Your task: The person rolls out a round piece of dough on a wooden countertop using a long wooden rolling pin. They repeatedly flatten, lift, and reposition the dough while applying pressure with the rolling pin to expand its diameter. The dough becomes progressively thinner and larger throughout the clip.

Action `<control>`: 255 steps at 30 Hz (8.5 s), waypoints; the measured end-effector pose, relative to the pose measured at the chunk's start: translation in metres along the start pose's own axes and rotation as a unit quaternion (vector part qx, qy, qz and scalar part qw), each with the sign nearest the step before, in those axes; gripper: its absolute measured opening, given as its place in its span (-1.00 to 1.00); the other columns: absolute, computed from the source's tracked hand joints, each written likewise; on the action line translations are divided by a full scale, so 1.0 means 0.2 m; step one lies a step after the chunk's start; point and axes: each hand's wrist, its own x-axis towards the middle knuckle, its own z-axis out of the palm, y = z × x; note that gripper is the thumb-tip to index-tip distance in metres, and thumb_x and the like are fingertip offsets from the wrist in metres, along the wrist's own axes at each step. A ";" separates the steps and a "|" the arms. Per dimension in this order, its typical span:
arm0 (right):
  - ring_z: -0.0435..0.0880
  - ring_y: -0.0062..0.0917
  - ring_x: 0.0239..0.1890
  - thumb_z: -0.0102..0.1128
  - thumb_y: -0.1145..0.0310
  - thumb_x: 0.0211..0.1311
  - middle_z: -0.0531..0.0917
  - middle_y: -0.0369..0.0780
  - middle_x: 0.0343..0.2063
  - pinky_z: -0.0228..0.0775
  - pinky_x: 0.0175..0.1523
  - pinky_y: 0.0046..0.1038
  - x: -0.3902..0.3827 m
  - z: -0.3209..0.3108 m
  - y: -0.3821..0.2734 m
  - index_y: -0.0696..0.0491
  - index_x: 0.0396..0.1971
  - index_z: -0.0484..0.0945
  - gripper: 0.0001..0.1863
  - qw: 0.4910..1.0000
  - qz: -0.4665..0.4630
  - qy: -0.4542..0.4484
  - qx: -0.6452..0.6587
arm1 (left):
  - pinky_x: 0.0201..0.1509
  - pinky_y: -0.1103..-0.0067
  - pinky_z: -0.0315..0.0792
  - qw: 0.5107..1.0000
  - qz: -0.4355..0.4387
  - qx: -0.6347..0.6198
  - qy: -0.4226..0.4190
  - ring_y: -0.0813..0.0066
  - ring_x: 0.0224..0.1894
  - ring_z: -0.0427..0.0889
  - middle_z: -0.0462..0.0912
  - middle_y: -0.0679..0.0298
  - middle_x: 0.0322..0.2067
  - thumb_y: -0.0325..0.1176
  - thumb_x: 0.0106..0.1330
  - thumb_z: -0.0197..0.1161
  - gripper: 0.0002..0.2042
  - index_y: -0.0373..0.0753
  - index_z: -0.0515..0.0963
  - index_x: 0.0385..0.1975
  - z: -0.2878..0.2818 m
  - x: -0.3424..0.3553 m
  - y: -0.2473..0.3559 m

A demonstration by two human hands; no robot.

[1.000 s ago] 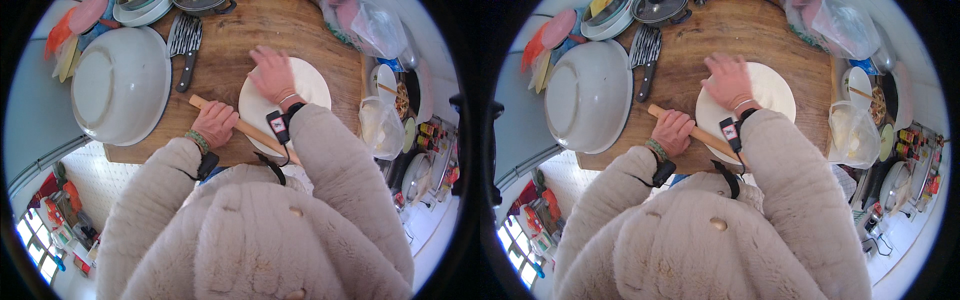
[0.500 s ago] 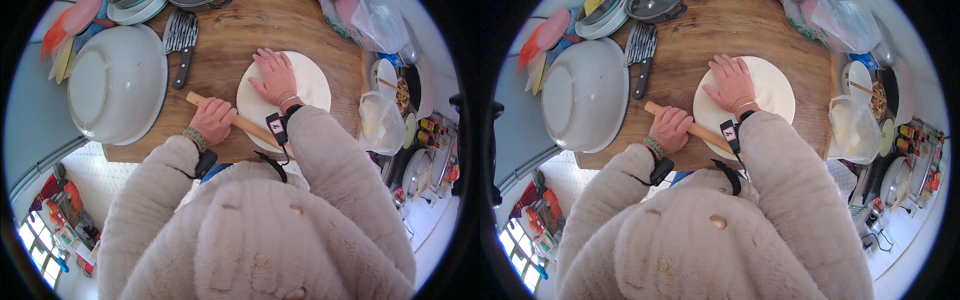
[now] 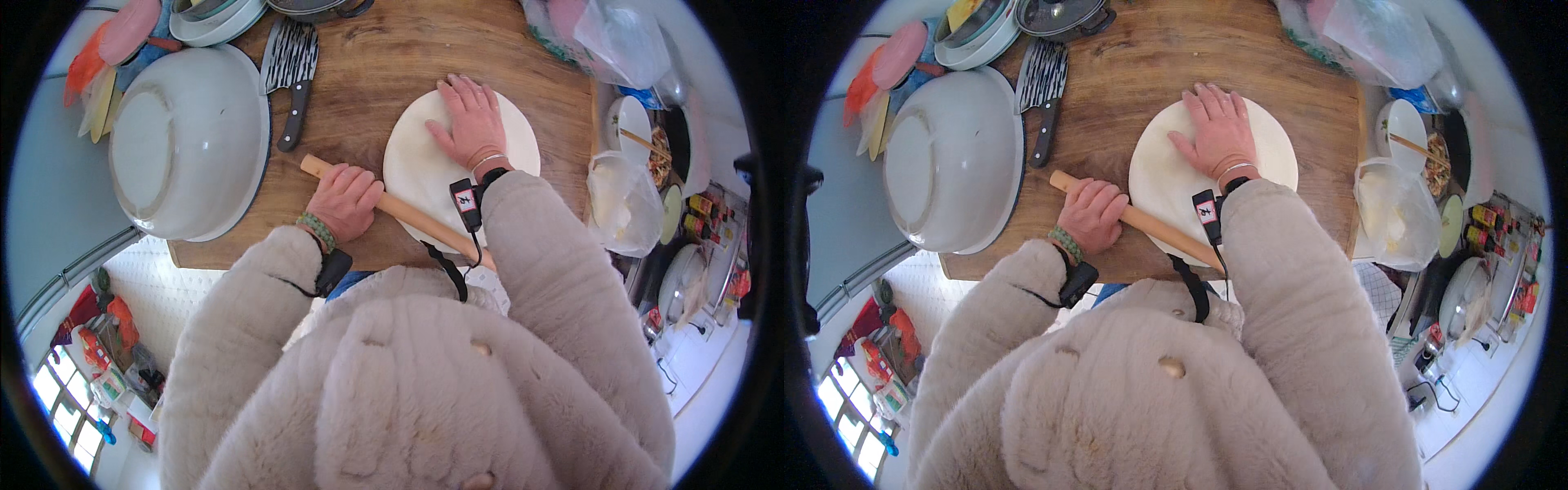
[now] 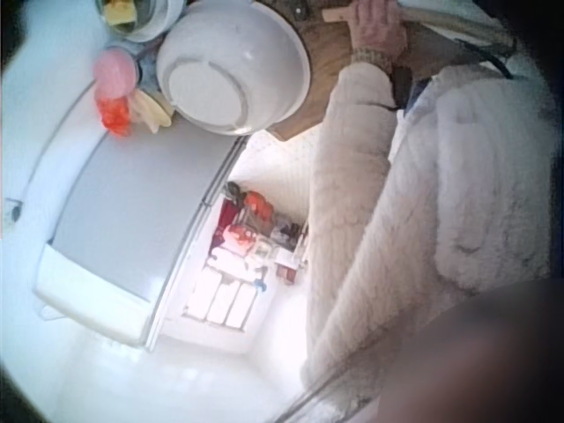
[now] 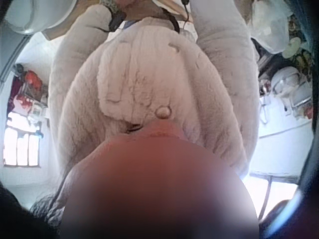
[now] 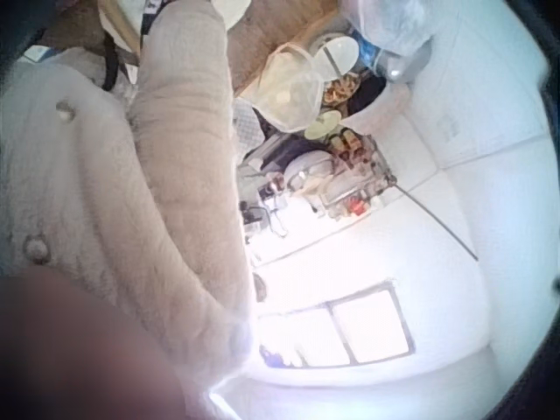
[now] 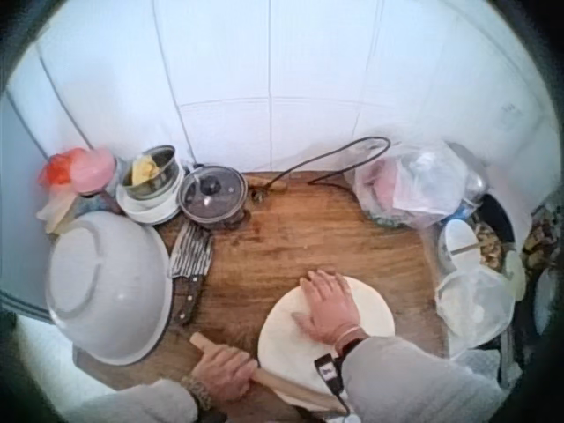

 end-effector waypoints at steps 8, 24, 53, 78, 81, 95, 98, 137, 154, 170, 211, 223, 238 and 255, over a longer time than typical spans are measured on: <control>0.20 -0.30 0.45 0.09 -0.17 0.22 0.35 -0.19 0.36 -0.11 0.50 -0.09 0.01 0.02 -0.12 -0.02 0.32 0.36 -0.25 0.999 0.048 0.019 -0.014 | 0.29 0.19 0.28 1.000 0.006 0.003 0.002 0.19 0.09 0.50 0.54 0.23 -0.06 -0.37 -0.12 0.33 -0.52 -0.18 0.53 -0.07 -0.03 0.02 0.00; 0.20 -0.32 0.45 0.07 -0.14 0.25 0.36 -0.18 0.35 -0.16 0.52 -0.07 -0.13 0.02 -0.34 0.00 0.26 0.41 -0.31 0.993 -0.077 0.009 0.090 | 0.32 0.23 0.26 0.999 0.008 0.033 -0.004 0.20 0.09 0.48 0.53 0.24 -0.08 -0.33 -0.08 0.34 -0.54 -0.18 0.52 -0.08 -0.03 0.02 0.01; 0.26 -0.33 0.42 0.03 -0.18 0.30 0.40 -0.19 0.33 -0.10 0.52 -0.12 0.11 0.05 -0.14 -0.01 0.27 0.41 -0.31 0.998 0.028 0.041 0.048 | 0.31 0.22 0.28 0.999 0.006 0.026 -0.021 0.23 0.10 0.48 0.52 0.24 -0.05 -0.31 -0.11 0.35 -0.51 -0.15 0.52 -0.06 -0.03 0.01 0.00; 0.11 -0.29 0.49 0.08 -0.18 0.22 0.24 -0.19 0.42 -0.19 0.52 -0.03 -0.19 0.01 -0.16 -0.11 0.37 0.30 -0.23 1.000 -0.012 -0.007 0.000 | 0.29 0.30 0.28 1.000 0.009 0.022 0.019 0.28 0.02 0.50 0.53 0.29 -0.15 -0.35 -0.08 0.33 -0.60 -0.14 0.53 -0.14 -0.03 0.02 0.01; 0.13 -0.29 0.48 0.10 -0.15 0.23 0.26 -0.20 0.41 -0.21 0.51 0.01 -0.22 0.01 -0.21 -0.16 0.36 0.31 -0.27 0.999 -0.044 -0.020 0.013 | 0.28 0.30 0.28 1.000 0.007 0.017 0.016 0.27 0.01 0.50 0.53 0.29 -0.15 -0.34 -0.08 0.33 -0.59 -0.14 0.53 -0.14 -0.02 0.02 0.00; 0.15 -0.30 0.48 0.11 -0.12 0.23 0.28 -0.16 0.40 -0.28 0.52 0.05 -0.21 0.05 -0.40 -0.10 0.31 0.38 -0.30 0.996 -0.067 0.020 0.063 | 0.32 0.22 0.26 0.999 0.010 0.033 -0.006 0.23 0.10 0.48 0.52 0.24 -0.05 -0.33 -0.09 0.37 -0.51 -0.16 0.51 -0.04 -0.01 0.01 0.00; 0.14 -0.31 0.48 0.13 -0.11 0.22 0.29 -0.17 0.40 -0.28 0.53 0.04 -0.20 0.04 -0.39 -0.10 0.30 0.39 -0.31 0.995 -0.076 0.018 0.066 | 0.32 0.21 0.26 0.999 0.005 0.036 -0.007 0.23 0.11 0.48 0.52 0.25 -0.04 -0.33 -0.10 0.37 -0.50 -0.16 0.51 -0.04 -0.01 0.01 0.00; 0.71 -0.21 -0.31 0.21 0.31 0.26 0.72 -0.08 -0.38 0.52 -0.19 -0.33 -1.23 -0.55 1.20 0.11 -0.30 0.65 -0.82 0.827 0.490 0.240 0.137 | 0.29 0.09 0.20 0.998 0.005 0.067 -0.021 0.04 0.11 0.43 0.50 0.15 -0.03 -0.39 -0.07 0.29 -0.52 -0.22 0.50 -0.03 0.00 0.00 -0.01; 0.63 -0.59 -0.37 0.21 0.23 0.33 0.67 -0.27 -0.33 0.51 -0.32 -0.52 -1.39 -0.30 1.76 0.06 -0.04 0.65 -0.69 0.782 0.494 0.117 0.361 | 0.25 0.13 0.30 0.998 -0.021 0.050 -0.027 0.07 0.05 0.48 0.52 0.17 -0.09 -0.40 -0.14 0.30 -0.52 -0.19 0.51 -0.09 -0.02 0.03 0.02; 0.47 -0.75 -0.50 0.02 0.46 0.35 0.64 -0.36 -0.39 0.36 -0.39 -0.63 -0.62 -1.14 0.15 0.09 -0.14 0.67 -0.76 0.885 0.347 -0.040 0.308 | 0.32 0.20 0.22 0.999 0.021 0.012 0.046 0.17 0.12 0.45 0.52 0.19 -0.07 -0.34 -0.05 0.35 -0.54 -0.18 0.51 -0.06 -0.01 0.00 0.00; 0.23 -0.05 0.41 0.34 0.07 0.12 0.30 -0.01 0.34 0.07 0.46 -0.11 -1.20 -0.28 0.25 0.08 0.32 0.29 -0.20 0.986 0.045 -0.141 0.076 | 0.42 0.10 0.14 0.972 -0.146 0.171 0.066 -0.01 0.37 0.25 0.30 0.09 0.30 -0.28 0.01 0.47 -0.37 -0.11 0.47 0.17 -0.10 0.41 0.26; 0.65 -0.25 -0.18 0.30 0.22 0.13 0.57 -0.19 -0.23 0.53 -0.14 -0.22 -1.55 -0.13 0.38 0.02 0.03 0.41 -0.52 0.991 0.094 -0.089 -0.016 | 0.38 0.22 0.27 0.976 -0.182 0.082 0.080 -0.13 0.32 0.30 0.21 -0.14 0.34 -0.25 0.25 0.33 -0.32 -0.23 0.26 0.38 0.12 0.31 0.15; 0.71 -0.14 -0.35 -0.04 0.41 0.35 0.63 -0.09 -0.34 0.56 -0.34 -0.16 -1.28 -0.19 0.61 -0.03 -0.08 0.35 -0.82 0.990 0.086 -0.114 -0.019 | -0.50 0.56 0.50 0.609 -0.544 -0.570 -0.086 0.53 -0.56 0.56 0.63 0.27 -0.44 -0.15 0.38 0.23 -0.75 -0.21 0.52 -0.19 -0.04 0.48 0.60; 0.35 -0.14 0.32 0.26 0.21 0.20 0.42 -0.01 0.24 0.12 0.43 -0.18 -1.03 -0.41 0.25 0.16 0.28 0.32 -0.33 0.986 0.023 0.047 0.158 | 0.36 -0.15 0.01 0.976 -0.060 0.172 -0.116 0.04 0.39 0.26 0.31 0.19 0.37 -0.02 0.38 0.03 -0.52 0.02 0.46 0.26 0.29 0.89 0.57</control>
